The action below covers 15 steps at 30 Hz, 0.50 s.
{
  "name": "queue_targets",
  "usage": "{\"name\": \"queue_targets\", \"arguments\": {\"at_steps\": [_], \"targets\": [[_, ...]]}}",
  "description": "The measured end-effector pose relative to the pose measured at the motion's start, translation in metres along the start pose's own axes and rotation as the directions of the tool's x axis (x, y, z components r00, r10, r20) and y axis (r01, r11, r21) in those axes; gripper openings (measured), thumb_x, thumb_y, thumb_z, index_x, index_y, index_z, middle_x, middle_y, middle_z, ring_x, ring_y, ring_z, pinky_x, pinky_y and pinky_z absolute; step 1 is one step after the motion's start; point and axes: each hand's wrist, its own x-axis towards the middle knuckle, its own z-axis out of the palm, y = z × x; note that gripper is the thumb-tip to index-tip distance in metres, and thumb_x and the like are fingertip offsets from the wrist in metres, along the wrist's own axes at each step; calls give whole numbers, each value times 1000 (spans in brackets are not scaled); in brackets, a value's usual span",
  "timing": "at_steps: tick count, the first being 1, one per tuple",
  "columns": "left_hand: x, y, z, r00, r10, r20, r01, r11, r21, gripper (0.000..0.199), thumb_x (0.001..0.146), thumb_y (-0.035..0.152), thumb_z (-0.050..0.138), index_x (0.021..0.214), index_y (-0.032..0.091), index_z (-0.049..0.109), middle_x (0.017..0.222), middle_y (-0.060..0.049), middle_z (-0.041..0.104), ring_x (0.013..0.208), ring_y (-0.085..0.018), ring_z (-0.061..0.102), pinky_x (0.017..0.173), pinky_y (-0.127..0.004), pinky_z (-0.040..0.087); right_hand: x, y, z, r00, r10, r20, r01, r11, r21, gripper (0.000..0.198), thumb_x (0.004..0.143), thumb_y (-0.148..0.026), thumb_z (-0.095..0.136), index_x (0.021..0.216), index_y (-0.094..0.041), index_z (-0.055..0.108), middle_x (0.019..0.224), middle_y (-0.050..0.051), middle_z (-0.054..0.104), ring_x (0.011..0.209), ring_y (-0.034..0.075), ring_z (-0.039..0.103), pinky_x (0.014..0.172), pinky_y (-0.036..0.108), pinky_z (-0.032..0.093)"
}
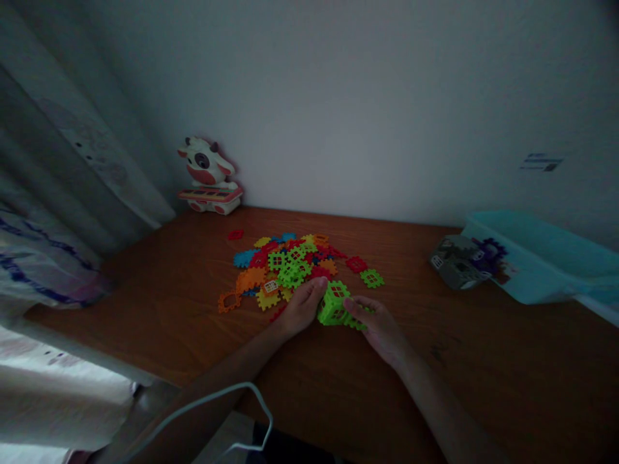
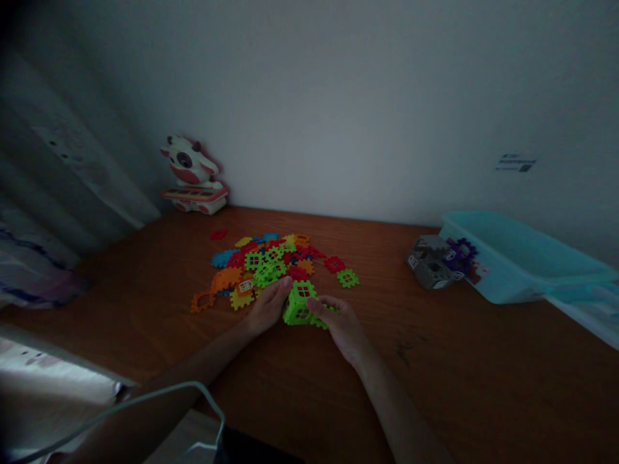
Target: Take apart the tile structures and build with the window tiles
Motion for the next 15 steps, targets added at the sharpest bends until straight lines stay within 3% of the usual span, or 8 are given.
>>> {"name": "queue_targets", "arguments": {"at_steps": [7, 11, 15], "targets": [[-1, -4, -5, 995, 92, -50, -82, 980, 182, 57, 90, 73, 39, 66, 21, 44, 62, 4, 41, 57, -11, 37, 55, -26, 34, -2, -6, 3, 1000, -6, 21, 4, 994, 105, 36, 67, -55, 83, 78, -22, 77, 80, 4, 75, 77, 20, 68, 81, 35, 50], [-2, -3, -8, 981, 159, -113, -123, 953, 276, 57, 89, 74, 38, 65, 22, 40, 60, 5, 38, 56, -12, 35, 54, -26, 32, -1, -4, 0, 999, -15, -31, 19, 993, 121, 33, 67, -52, 84, 72, -21, 74, 77, 2, 74, 71, 18, 66, 77, 33, 50], [-2, -3, -12, 987, 154, -37, -142, 962, 233, 50, 91, 68, 43, 74, 21, 47, 64, 4, 46, 59, -12, 42, 57, -25, 37, 0, -5, -1, 994, -32, -106, 44, 993, 109, 36, 65, -55, 84, 73, -21, 74, 71, 2, 72, 69, 19, 67, 73, 33, 51]]}}
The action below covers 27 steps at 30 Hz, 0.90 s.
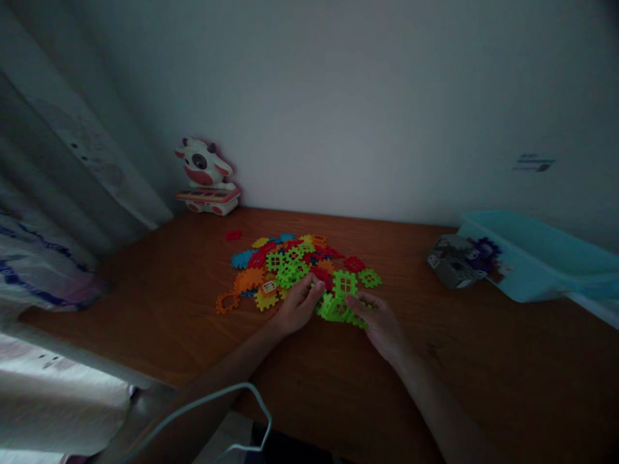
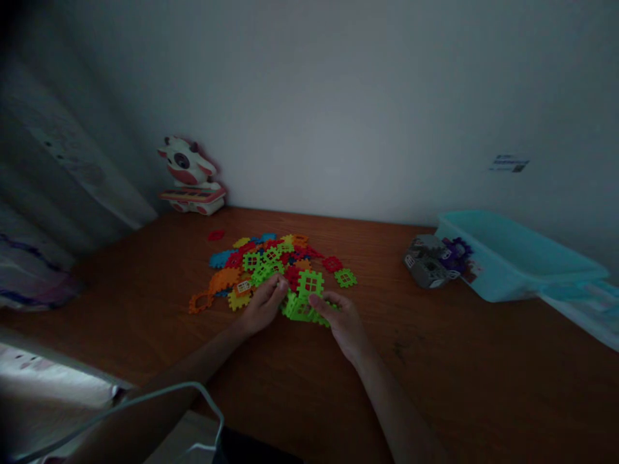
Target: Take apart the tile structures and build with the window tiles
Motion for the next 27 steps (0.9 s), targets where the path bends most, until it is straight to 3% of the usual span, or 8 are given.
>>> {"name": "queue_targets", "arguments": {"at_steps": [3, 7, 12, 16, 19, 23, 25, 27], "targets": [[0, -3, -3, 995, -29, 101, 32, 999, -32, 37, 89, 57, 58, 94, 21, 56, 83, -1, 62, 73, -15, 56, 68, -27, 47, 1, -2, 0, 994, -47, -97, 41, 997, -67, 39, 67, -58, 81, 76, -21, 74, 69, 2, 70, 67, 20, 66, 68, 33, 50], [0, -5, -3, 978, -111, 176, 116, 993, -19, 36, 85, 47, 68, 106, 20, 58, 97, -5, 68, 85, -19, 63, 76, -32, 52, 1, -4, -2, 946, -193, -262, 120, 956, -269, 37, 69, -56, 79, 73, -20, 73, 68, 1, 68, 65, 18, 62, 63, 29, 46], [1, -3, 1, 960, -194, 204, 221, 968, -119, 38, 81, 46, 73, 104, 20, 57, 94, -4, 69, 83, -19, 66, 74, -33, 55, -1, -5, -1, 927, -250, -280, 151, 931, -332, 35, 71, -55, 77, 74, -20, 75, 69, 1, 67, 66, 18, 61, 63, 29, 47], [1, -4, 7, 901, -355, 250, 420, 857, -298, 47, 76, 47, 78, 107, 20, 56, 94, -4, 70, 74, -17, 67, 63, -29, 56, -3, -6, 0, 910, -313, -271, 184, 892, -413, 32, 75, -54, 74, 80, -22, 78, 77, 4, 73, 75, 25, 67, 70, 36, 52], [4, -6, 9, 855, -426, 296, 519, 693, -500, 46, 72, 39, 83, 105, 19, 58, 97, -4, 71, 78, -16, 69, 71, -31, 57, -2, -5, -3, 885, -439, -155, 314, 809, -497, 25, 84, -44, 67, 97, -27, 79, 96, 6, 76, 93, 29, 70, 87, 43, 53], [8, -4, 5, 800, -502, 329, 572, 474, -669, 24, 75, 24, 79, 93, 17, 64, 95, -4, 73, 80, -15, 69, 79, -30, 57, 1, -3, -10, 837, -520, 168, 515, 649, -560, 33, 91, -25, 53, 114, -36, 74, 114, 3, 73, 105, 25, 67, 95, 44, 51], [10, -2, 3, 783, -516, 348, 583, 414, -699, 18, 80, 28, 75, 91, 17, 67, 95, -5, 73, 82, -15, 69, 82, -31, 57, 2, -1, -11, 820, -518, 244, 548, 585, -598, 37, 91, -20, 49, 112, -36, 75, 112, 4, 71, 103, 23, 67, 91, 42, 52], [9, -2, 3, 793, -501, 346, 573, 420, -703, 20, 79, 30, 77, 91, 16, 69, 96, -5, 73, 84, -15, 69, 85, -31, 56, 2, 1, -12, 816, -516, 262, 550, 551, -628, 38, 91, -18, 47, 112, -33, 74, 112, 6, 69, 103, 23, 66, 91, 41, 52]]}}
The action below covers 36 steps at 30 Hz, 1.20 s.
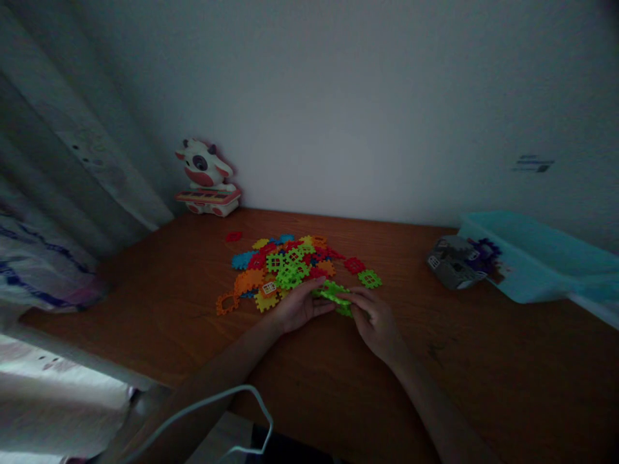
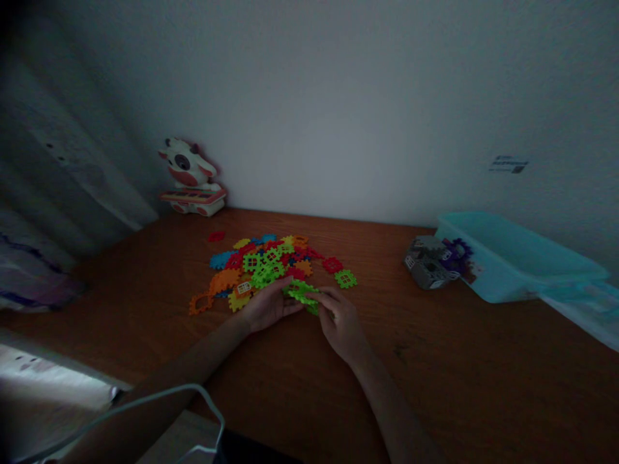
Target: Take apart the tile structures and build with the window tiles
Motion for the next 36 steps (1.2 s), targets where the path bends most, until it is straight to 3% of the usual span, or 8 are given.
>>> {"name": "queue_targets", "arguments": {"at_steps": [5, 11, 13, 17, 21, 25, 30, 36], "targets": [[1, -7, 2, 995, 102, 13, -103, 992, 68, 32, 66, 25, 89, 89, 15, 70, 96, -4, 73, 88, -14, 68, 90, -30, 53, -3, 0, 2, 999, -6, 48, 7, 1000, -5, 36, 92, -21, 48, 124, -29, 65, 120, 8, 63, 114, 24, 60, 102, 43, 47], [4, -10, -2, 984, 171, 43, -176, 954, 244, 35, 72, 35, 84, 97, 16, 69, 100, -5, 73, 91, -17, 68, 89, -31, 52, -4, -2, 4, 993, 73, 90, -78, 995, 60, 36, 94, -42, 57, 127, -30, 62, 124, 8, 61, 118, 25, 57, 106, 43, 43], [6, -13, -5, 964, 255, 67, -258, 856, 448, 34, 78, 41, 78, 100, 16, 68, 98, -5, 73, 89, -18, 68, 85, -32, 53, -4, -1, 6, 990, 107, 89, -115, 989, 92, 33, 96, -44, 53, 124, -30, 64, 123, 8, 61, 119, 25, 57, 106, 42, 43], [4, -21, -5, 896, 393, 205, -384, 460, 800, 35, 94, 41, 55, 122, 20, 63, 113, -9, 70, 104, -23, 66, 95, -38, 51, -3, 3, 12, 987, 159, 16, -160, 982, 98, 29, 93, -45, 57, 116, -29, 65, 118, 8, 64, 114, 26, 59, 103, 45, 43], [-3, -26, -2, 828, 398, 395, -484, 152, 862, 47, 100, 37, 43, 143, 19, 46, 143, -15, 53, 134, -25, 49, 115, -43, 36, -1, 9, 15, 956, 290, -42, -280, 947, 158, 30, 87, -47, 61, 110, -28, 63, 112, 8, 67, 107, 26, 62, 100, 46, 45], [-7, -29, -6, 798, 301, 522, -531, -60, 845, 69, 95, 42, 53, 153, 14, 29, 154, -22, 36, 143, -32, 36, 118, -48, 32, 1, 14, 14, 892, 444, -82, -398, 859, 323, 44, 78, -54, 69, 110, -26, 58, 114, 9, 67, 109, 27, 62, 96, 43, 47], [-6, -30, -9, 787, 285, 547, -503, -216, 837, 74, 93, 48, 56, 154, 18, 27, 153, -22, 37, 138, -37, 39, 113, -56, 34, 2, 15, 13, 811, 581, -62, -490, 735, 469, 48, 83, -67, 59, 108, -27, 64, 111, 8, 70, 107, 29, 64, 93, 44, 49], [-8, -25, -6, 802, 281, 527, -457, -280, 844, 68, 90, 47, 60, 151, 27, 38, 154, -17, 37, 133, -39, 38, 109, -62, 34, 3, 5, 12, 856, 516, -35, -471, 806, 360, 50, 72, -56, 78, 111, -27, 66, 119, 8, 69, 116, 30, 62, 101, 46, 47]]}}
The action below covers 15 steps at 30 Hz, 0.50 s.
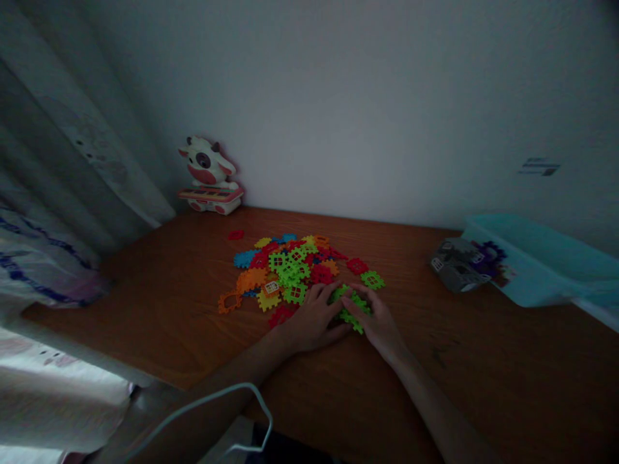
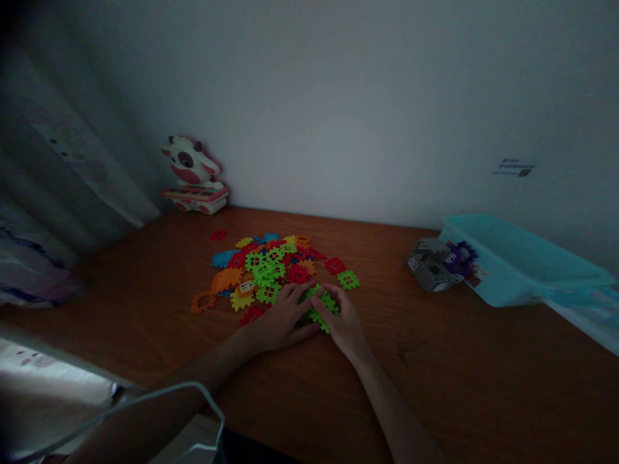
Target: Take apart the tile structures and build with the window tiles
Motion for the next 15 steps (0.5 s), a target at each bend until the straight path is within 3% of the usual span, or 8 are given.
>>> {"name": "queue_targets", "arguments": {"at_steps": [4, 7, 10, 15], "targets": [[-1, -6, 3, 1000, 17, -4, -18, 997, -77, 81, 88, 44, 64, 156, 28, 24, 152, -18, 36, 138, -38, 36, 113, -58, 33, -1, 1, 1, 999, 31, 20, -33, 992, 121, 47, 74, -52, 77, 113, -28, 67, 122, 7, 69, 117, 28, 62, 100, 45, 48], [-1, -11, 7, 1000, 15, -17, -17, 990, -143, 81, 89, 23, 60, 157, 30, 17, 151, -15, 35, 140, -32, 36, 115, -51, 35, 0, 5, 2, 999, 32, 7, -33, 977, 209, 47, 72, -49, 80, 112, -28, 68, 123, 6, 69, 118, 27, 61, 101, 44, 48], [-1, -14, 8, 999, -15, -32, 9, 984, -180, 83, 85, 9, 55, 157, 32, 20, 149, -14, 35, 140, -29, 36, 115, -49, 36, 2, 7, 1, 999, 43, -23, -37, 972, 233, 48, 70, -46, 82, 112, -27, 68, 123, 6, 68, 117, 27, 62, 101, 44, 48], [2, -7, 3, 984, -32, -174, -26, 947, -319, 72, 83, 10, 58, 149, 29, 36, 138, -12, 47, 131, -26, 46, 114, -46, 39, 0, 1, 4, 996, 82, 28, -86, 924, 372, 46, 70, -47, 82, 108, -25, 66, 111, 6, 71, 100, 25, 68, 90, 41, 53]]}}
